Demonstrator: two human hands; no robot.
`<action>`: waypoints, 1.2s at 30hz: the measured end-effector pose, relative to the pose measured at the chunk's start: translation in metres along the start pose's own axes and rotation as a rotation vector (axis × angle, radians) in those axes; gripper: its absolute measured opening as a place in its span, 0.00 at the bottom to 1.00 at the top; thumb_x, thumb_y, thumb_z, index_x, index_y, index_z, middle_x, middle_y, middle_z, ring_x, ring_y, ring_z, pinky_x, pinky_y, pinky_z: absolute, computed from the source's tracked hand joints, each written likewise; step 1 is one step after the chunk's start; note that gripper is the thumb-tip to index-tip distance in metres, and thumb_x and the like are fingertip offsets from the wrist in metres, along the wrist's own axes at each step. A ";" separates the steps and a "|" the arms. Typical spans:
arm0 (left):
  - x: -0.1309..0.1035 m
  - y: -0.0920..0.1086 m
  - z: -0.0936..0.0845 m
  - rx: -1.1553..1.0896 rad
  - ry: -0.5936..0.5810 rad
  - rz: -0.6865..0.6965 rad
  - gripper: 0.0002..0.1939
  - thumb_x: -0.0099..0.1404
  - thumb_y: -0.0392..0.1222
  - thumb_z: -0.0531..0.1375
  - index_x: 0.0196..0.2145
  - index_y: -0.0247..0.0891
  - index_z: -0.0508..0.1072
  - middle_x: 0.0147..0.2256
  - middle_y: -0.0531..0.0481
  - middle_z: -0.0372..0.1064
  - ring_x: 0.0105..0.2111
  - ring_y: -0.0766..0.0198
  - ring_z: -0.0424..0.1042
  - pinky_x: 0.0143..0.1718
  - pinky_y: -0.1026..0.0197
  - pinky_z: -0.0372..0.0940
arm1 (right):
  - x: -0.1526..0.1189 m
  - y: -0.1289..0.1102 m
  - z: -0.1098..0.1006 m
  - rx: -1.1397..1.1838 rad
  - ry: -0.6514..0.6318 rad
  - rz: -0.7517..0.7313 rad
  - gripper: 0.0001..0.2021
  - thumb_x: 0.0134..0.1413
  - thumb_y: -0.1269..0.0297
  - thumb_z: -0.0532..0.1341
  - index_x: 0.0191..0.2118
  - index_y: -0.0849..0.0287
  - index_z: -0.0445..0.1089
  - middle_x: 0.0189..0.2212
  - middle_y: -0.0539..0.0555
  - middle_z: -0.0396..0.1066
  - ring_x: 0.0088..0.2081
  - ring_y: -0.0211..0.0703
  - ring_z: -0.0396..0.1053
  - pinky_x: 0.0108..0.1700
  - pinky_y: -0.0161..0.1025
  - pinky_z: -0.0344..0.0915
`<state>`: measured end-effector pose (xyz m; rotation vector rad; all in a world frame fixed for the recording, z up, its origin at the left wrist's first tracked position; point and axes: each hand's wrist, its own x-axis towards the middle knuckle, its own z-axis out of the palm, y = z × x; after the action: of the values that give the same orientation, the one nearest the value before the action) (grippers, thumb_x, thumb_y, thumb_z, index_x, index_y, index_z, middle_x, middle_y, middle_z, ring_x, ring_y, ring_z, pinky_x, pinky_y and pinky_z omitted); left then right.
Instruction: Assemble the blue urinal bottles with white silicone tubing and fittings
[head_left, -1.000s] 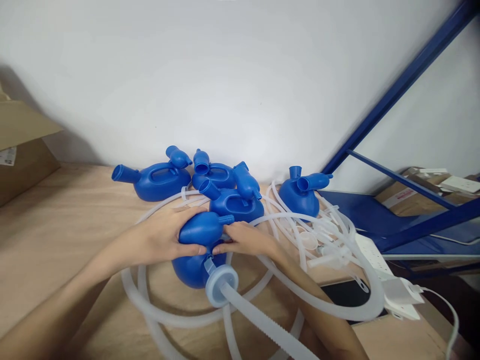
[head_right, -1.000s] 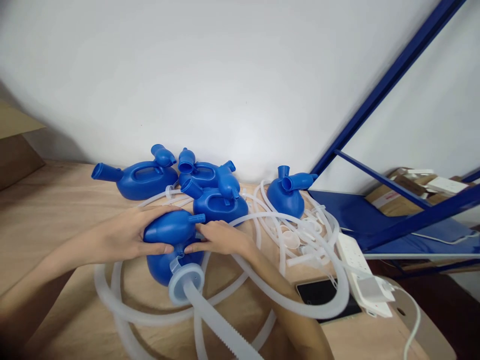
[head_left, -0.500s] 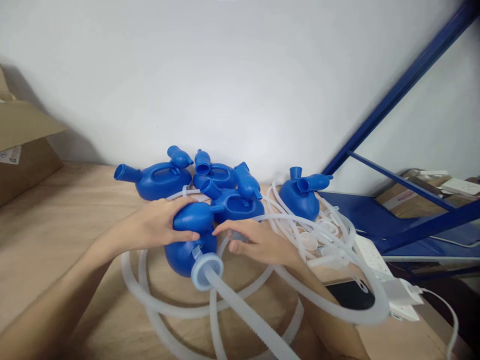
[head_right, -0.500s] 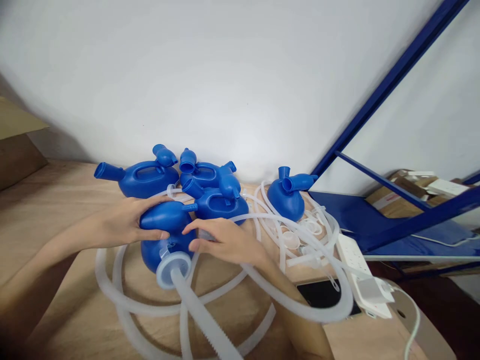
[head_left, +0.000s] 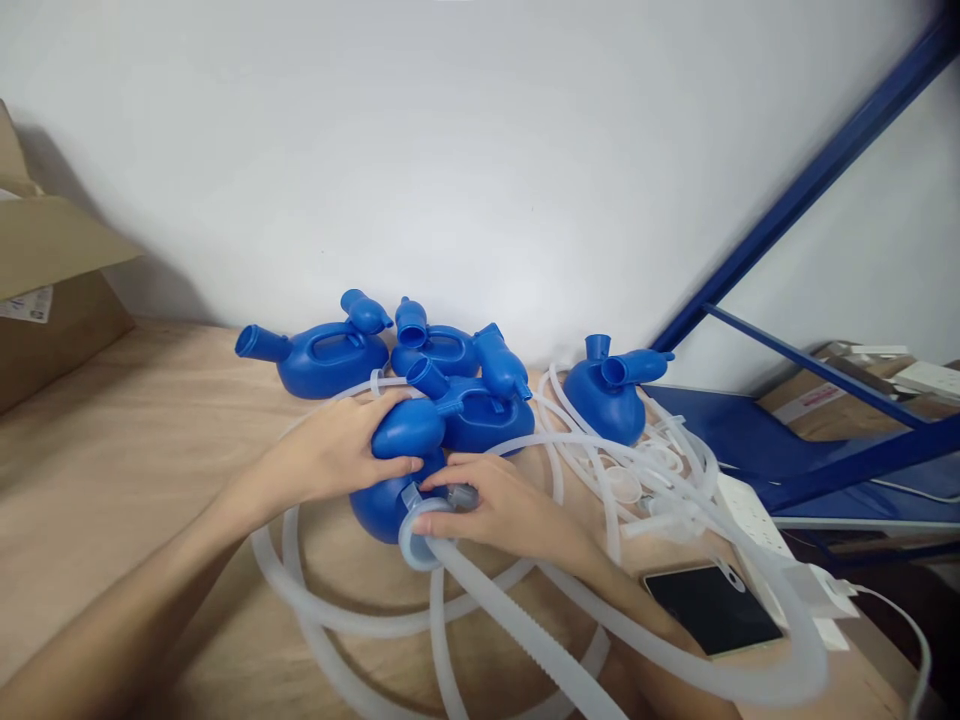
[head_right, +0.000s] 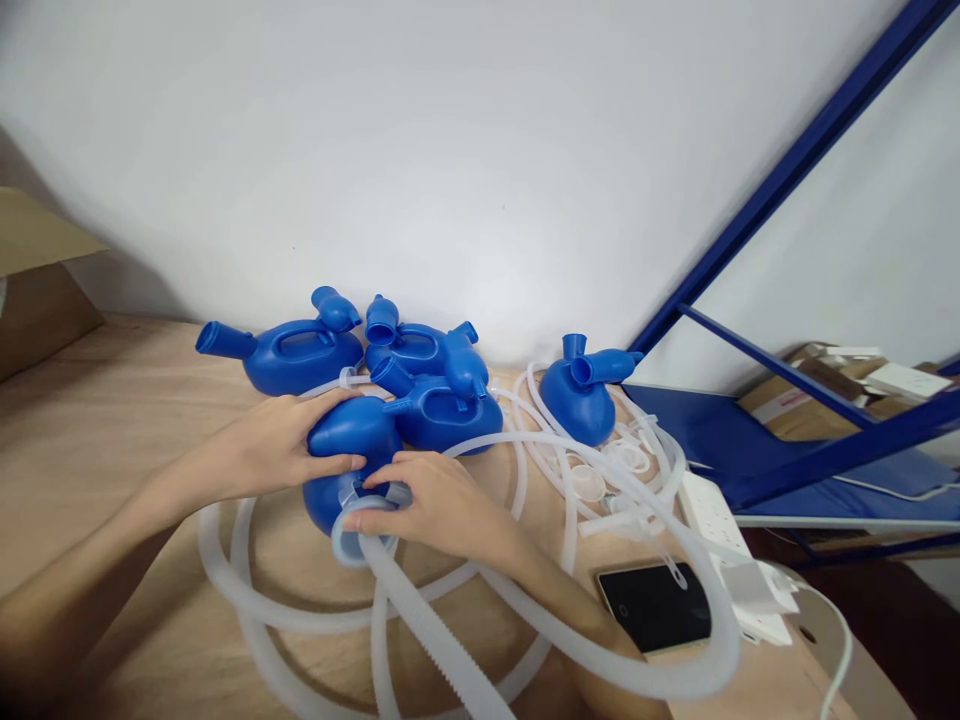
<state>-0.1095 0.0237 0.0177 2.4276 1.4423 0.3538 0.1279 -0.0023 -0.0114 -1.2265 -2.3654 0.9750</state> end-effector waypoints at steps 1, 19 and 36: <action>0.000 0.000 0.000 -0.002 0.001 0.002 0.36 0.68 0.63 0.61 0.68 0.46 0.66 0.54 0.45 0.80 0.52 0.44 0.80 0.57 0.49 0.69 | 0.000 0.000 -0.002 0.017 -0.029 0.007 0.23 0.58 0.44 0.72 0.52 0.53 0.83 0.43 0.51 0.79 0.43 0.45 0.76 0.46 0.40 0.64; 0.003 -0.007 0.002 0.038 0.008 0.014 0.40 0.64 0.66 0.62 0.68 0.44 0.68 0.60 0.41 0.74 0.60 0.38 0.71 0.58 0.45 0.68 | 0.020 0.033 -0.014 0.137 -0.156 -0.271 0.15 0.76 0.58 0.58 0.56 0.56 0.78 0.51 0.54 0.79 0.51 0.43 0.77 0.55 0.40 0.70; 0.010 -0.008 -0.002 -0.098 -0.034 -0.030 0.41 0.60 0.65 0.65 0.66 0.44 0.69 0.49 0.44 0.81 0.49 0.42 0.80 0.53 0.49 0.69 | 0.035 0.061 0.019 -0.585 0.162 -0.730 0.12 0.78 0.67 0.53 0.52 0.57 0.75 0.41 0.54 0.80 0.35 0.39 0.76 0.33 0.37 0.62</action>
<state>-0.1119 0.0368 0.0166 2.3213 1.4112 0.3666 0.1340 0.0422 -0.0682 -0.4468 -2.7060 -0.0464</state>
